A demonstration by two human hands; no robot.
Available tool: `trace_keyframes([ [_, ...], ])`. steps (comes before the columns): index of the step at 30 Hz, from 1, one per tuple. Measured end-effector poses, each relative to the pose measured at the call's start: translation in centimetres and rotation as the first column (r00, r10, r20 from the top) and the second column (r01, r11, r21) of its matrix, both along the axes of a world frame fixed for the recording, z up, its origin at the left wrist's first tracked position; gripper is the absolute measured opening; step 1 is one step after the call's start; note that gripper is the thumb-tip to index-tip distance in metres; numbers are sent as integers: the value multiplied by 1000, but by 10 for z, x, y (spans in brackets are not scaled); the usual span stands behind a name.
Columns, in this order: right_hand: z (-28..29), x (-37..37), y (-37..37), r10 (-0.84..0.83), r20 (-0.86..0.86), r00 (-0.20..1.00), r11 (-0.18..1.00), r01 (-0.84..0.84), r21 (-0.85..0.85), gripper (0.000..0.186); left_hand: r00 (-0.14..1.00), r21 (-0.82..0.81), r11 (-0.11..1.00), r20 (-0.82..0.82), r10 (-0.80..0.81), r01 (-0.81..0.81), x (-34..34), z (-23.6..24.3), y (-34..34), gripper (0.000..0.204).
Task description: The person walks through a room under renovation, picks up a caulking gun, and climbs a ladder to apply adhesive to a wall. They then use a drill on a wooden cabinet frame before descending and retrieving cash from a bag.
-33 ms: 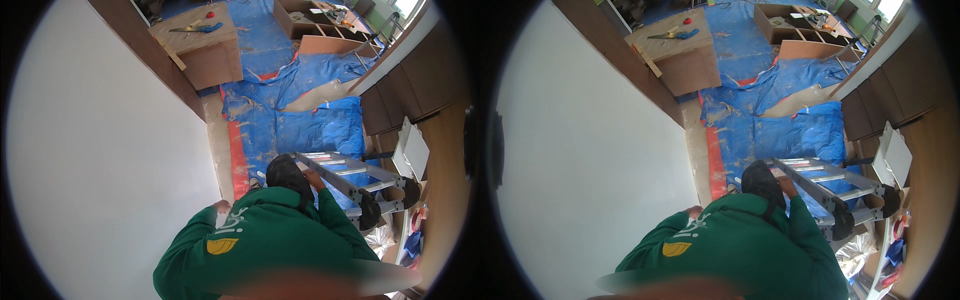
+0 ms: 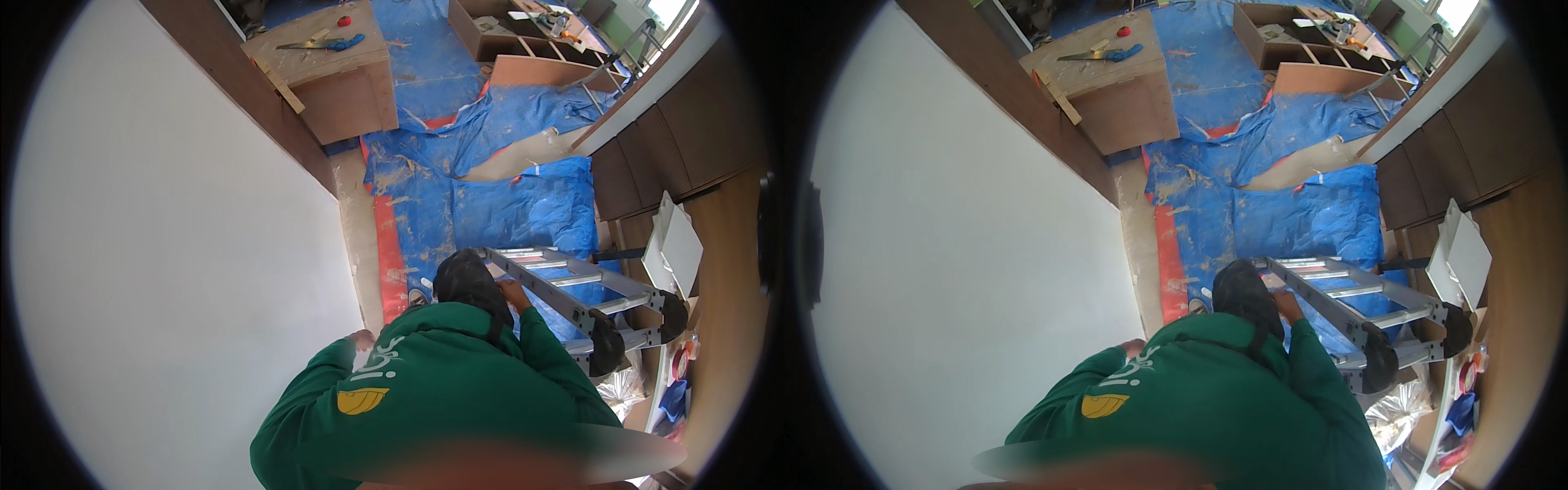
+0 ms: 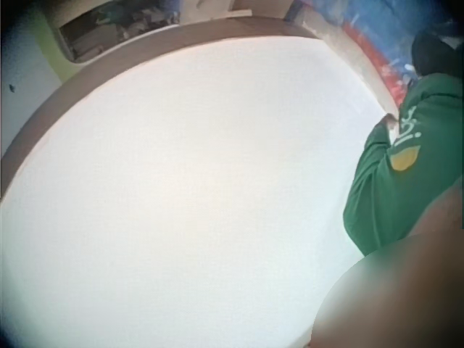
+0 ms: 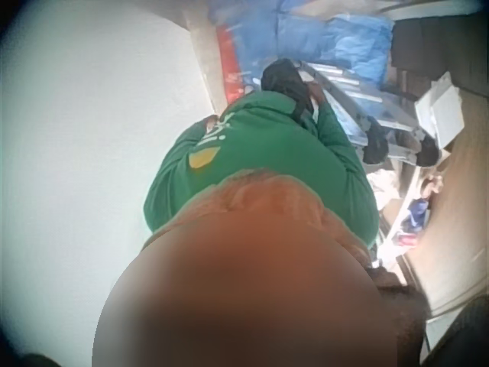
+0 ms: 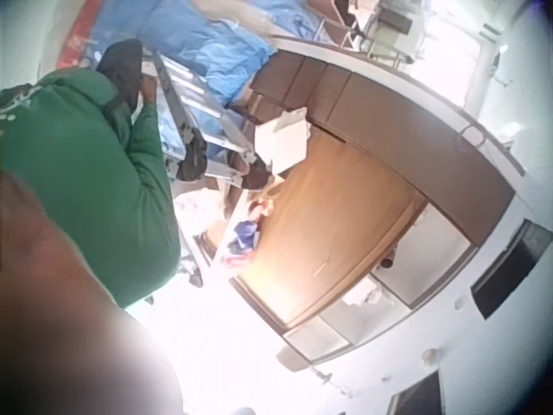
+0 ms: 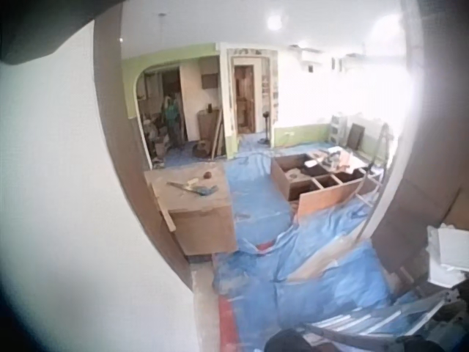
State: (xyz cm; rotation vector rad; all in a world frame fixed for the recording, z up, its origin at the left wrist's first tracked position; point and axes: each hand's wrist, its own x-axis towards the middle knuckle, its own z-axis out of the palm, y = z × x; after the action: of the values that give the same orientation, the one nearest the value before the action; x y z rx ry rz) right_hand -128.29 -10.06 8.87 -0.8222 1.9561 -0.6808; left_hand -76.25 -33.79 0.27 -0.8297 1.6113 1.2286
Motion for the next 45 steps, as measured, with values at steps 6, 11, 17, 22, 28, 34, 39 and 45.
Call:
trace_keyframes([
  [6,-140,-4,76,301,-218,928,952,-305,16,39,858,56,859,-45,512,-509,-8,18,-10,29],
  [11,-101,-16,13,741,-201,640,650,-610,454,33,717,-50,739,-295,632,-672,-64,44,-102,23],
  [17,-36,-92,-58,-315,379,870,898,145,415,33,359,326,416,-222,907,-849,-174,31,-203,28],
  [22,-55,-134,-111,-457,294,839,884,465,46,23,551,320,571,-160,819,-756,-269,20,-286,39],
  [28,-86,-133,-124,-306,-238,922,888,186,-421,18,880,-242,969,-449,-154,46,-358,47,-340,48],
  [34,-143,-58,-77,-405,120,907,871,342,352,21,871,350,863,-200,449,-364,-348,29,-365,45],
  [39,-71,-38,-94,-333,95,938,801,228,553,15,974,129,984,-206,-94,122,-403,4,-429,44],
  [45,-47,-41,-176,-372,-202,906,796,423,433,15,835,50,861,-274,-476,507,-552,8,-511,43],
])
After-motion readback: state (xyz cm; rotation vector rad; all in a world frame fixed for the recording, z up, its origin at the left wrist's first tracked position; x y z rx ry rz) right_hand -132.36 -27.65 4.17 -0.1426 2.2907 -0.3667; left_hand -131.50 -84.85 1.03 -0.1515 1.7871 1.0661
